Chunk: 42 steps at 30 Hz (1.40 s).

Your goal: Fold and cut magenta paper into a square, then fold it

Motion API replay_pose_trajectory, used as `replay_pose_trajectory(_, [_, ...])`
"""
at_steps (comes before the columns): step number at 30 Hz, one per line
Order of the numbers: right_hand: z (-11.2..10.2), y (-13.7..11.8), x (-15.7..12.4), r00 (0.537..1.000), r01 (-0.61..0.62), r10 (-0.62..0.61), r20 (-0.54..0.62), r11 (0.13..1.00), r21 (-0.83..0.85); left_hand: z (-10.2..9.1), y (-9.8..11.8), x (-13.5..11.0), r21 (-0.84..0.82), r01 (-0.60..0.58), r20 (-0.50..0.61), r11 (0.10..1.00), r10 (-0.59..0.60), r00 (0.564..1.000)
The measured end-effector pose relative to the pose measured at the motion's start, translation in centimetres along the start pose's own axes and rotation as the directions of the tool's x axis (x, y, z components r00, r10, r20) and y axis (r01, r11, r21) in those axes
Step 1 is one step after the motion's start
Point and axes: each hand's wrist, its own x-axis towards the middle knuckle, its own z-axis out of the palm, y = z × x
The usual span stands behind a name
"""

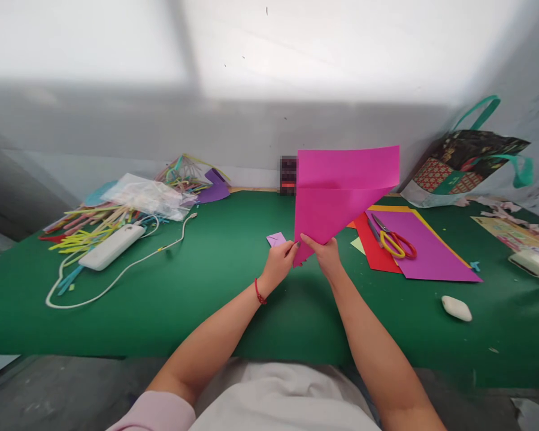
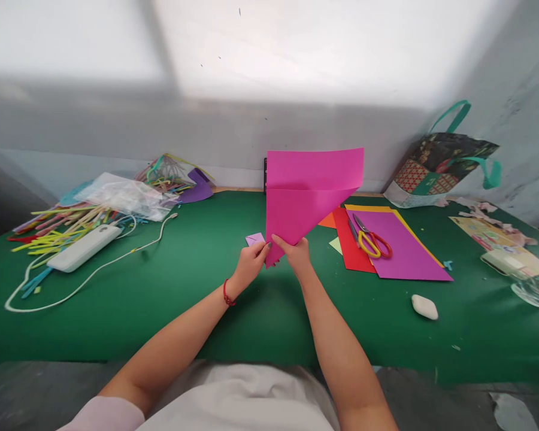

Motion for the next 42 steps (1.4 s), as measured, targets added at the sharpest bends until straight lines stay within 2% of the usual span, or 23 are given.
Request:
replay_pose_trajectory(4, [0.1, 0.0, -0.1, 0.997, -0.047, 0.046, 0.058, 0.999, 0.017, 0.0, -0.2, 0.2, -0.189, 0.138, 0.161, 0.972, -0.108, 0.981])
replay_pose_trajectory(10, [0.0, 0.4, 0.2, 0.999, -0.036, 0.035, 0.007, 0.999, 0.031, 0.3, -0.6, 0.5, -0.322, 0.245, 0.226, 0.914, -0.177, 0.958])
replay_pose_trajectory(14, [-0.2, 0.5, 0.5, 0.997, 0.003, 0.001, -0.078, 0.999, 0.049, 0.9, -0.6, 0.3, -0.414, 0.333, 0.305, 0.847, -0.215, 0.928])
replay_pose_trajectory(17, [-0.4, 0.5, 0.8, 0.986, 0.022, -0.002, -0.165, 0.992, 0.122, 1.6, -0.5, -0.3, -0.423, 0.357, 0.368, 0.833, -0.203, 0.908])
replay_pose_trajectory(23, [-0.4, 0.5, 1.3, 0.973, 0.037, 0.035, -0.228, 0.952, 0.304, 2.2, -0.6, -1.1, -0.389, 0.304, 0.38, 0.87, -0.149, 0.913])
replay_pose_trajectory(27, [-0.2, 0.5, 1.3, 0.97, 0.043, 0.037, -0.24, 0.946, 0.32, 2.1, -0.7, -1.2, -0.361, 0.258, 0.366, 0.896, -0.119, 0.923])
replay_pose_trajectory(32, [-0.4, 0.6, 1.4, 0.98, 0.034, 0.031, -0.196, 0.946, 0.322, 2.0, -0.7, -1.4, -0.24, 0.17, 0.353, 0.956, -0.078, 0.933])
replay_pose_trajectory(42, [-0.6, 0.6, 1.5, 0.979, -0.015, 0.088, -0.183, 0.93, 0.367, 1.5, -0.7, -1.4, -0.131, 0.006, 0.35, 0.991, 0.04, 0.936])
